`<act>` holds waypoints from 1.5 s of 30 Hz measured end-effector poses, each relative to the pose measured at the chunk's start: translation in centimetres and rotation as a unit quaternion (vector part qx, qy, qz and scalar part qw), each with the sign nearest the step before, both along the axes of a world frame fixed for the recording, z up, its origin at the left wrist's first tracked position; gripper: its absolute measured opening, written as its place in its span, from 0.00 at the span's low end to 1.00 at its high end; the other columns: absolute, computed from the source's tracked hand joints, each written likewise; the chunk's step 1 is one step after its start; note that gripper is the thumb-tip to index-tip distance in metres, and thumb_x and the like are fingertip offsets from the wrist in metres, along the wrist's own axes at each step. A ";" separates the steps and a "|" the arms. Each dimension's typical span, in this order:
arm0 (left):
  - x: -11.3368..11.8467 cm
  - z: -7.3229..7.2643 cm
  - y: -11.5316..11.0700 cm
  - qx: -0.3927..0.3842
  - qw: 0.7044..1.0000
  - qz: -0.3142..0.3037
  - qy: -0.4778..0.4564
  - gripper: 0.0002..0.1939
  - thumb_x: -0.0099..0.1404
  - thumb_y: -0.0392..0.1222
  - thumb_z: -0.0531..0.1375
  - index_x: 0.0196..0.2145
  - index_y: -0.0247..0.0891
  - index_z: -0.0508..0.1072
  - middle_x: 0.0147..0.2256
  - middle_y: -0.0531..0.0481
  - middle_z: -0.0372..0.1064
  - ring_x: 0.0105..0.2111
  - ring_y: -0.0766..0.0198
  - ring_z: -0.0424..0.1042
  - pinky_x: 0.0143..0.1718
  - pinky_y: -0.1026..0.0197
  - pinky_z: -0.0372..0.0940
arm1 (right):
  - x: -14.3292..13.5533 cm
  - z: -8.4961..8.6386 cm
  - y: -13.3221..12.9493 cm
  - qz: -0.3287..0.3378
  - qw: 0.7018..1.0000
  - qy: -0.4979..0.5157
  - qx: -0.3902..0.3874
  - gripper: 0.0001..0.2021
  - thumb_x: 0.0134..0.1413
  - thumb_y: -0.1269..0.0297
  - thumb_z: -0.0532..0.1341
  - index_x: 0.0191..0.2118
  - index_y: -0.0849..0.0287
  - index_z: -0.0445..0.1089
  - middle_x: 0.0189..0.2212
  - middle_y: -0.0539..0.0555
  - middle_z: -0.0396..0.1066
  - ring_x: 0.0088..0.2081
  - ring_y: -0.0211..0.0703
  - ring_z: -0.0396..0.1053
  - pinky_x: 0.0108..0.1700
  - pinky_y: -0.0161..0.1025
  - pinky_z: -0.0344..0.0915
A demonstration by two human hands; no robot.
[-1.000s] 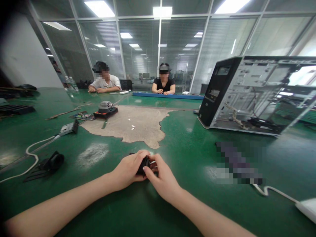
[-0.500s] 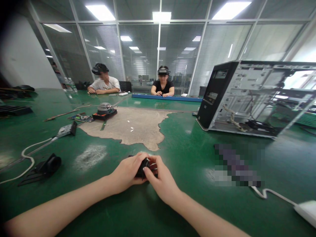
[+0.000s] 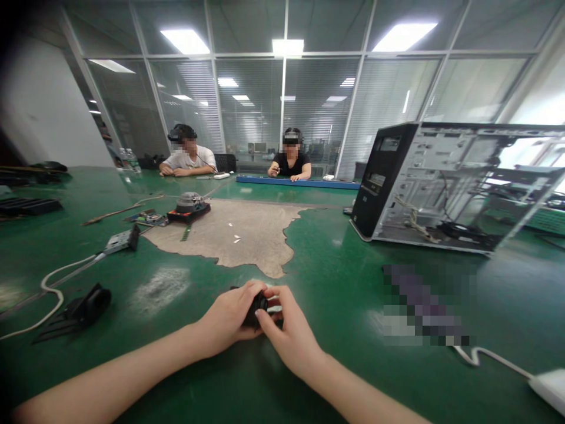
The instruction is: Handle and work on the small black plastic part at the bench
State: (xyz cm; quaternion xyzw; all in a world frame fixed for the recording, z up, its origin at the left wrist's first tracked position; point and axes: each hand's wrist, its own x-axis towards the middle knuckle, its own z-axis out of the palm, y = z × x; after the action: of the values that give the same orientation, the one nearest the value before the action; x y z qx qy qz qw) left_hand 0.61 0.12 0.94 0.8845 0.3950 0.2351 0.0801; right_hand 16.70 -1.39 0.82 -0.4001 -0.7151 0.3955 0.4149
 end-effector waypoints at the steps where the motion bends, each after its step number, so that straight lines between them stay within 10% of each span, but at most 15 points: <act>1: 0.0 0.1 0.0 -0.002 1.000 0.000 0.001 0.29 0.51 0.37 0.61 0.47 0.40 0.51 0.44 0.47 0.60 0.40 0.55 0.66 0.39 0.55 0.63 | 0.0 0.0 0.0 -0.001 1.000 0.002 -0.007 0.09 0.53 0.68 0.54 0.41 0.57 0.58 0.38 0.54 0.62 0.41 0.43 0.65 0.39 0.40 0.67; 30: -0.1 0.3 -0.1 0.009 1.000 -0.012 0.002 0.31 0.52 0.35 0.60 0.50 0.40 0.49 0.46 0.45 0.59 0.43 0.55 0.64 0.41 0.55 0.62 | 0.3 0.0 0.0 0.011 0.998 0.006 0.065 0.08 0.50 0.70 0.56 0.38 0.56 0.61 0.40 0.53 0.61 0.44 0.42 0.62 0.40 0.39 0.66; 39: -0.2 0.5 -0.3 -0.001 1.000 -0.013 -0.003 0.29 0.52 0.36 0.60 0.49 0.41 0.50 0.45 0.47 0.60 0.41 0.56 0.65 0.40 0.55 0.62 | 0.1 -0.2 0.1 0.019 1.000 0.007 -0.023 0.10 0.53 0.68 0.54 0.42 0.56 0.57 0.37 0.52 0.64 0.37 0.40 0.67 0.37 0.40 0.68; 45: -0.3 0.4 -0.3 -0.004 1.000 -0.018 -0.001 0.31 0.52 0.34 0.59 0.50 0.42 0.49 0.46 0.46 0.59 0.43 0.55 0.64 0.41 0.54 0.61 | 0.1 0.1 -0.3 0.004 0.995 -0.032 0.095 0.12 0.48 0.71 0.57 0.40 0.55 0.60 0.41 0.54 0.61 0.43 0.43 0.63 0.40 0.40 0.66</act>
State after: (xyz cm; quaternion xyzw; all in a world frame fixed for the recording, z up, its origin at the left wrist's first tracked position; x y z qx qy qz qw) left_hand 0.29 -0.15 1.37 0.8909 0.3797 0.2331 0.0882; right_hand 16.83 -1.70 0.90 -0.3682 -0.7639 0.3142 0.4269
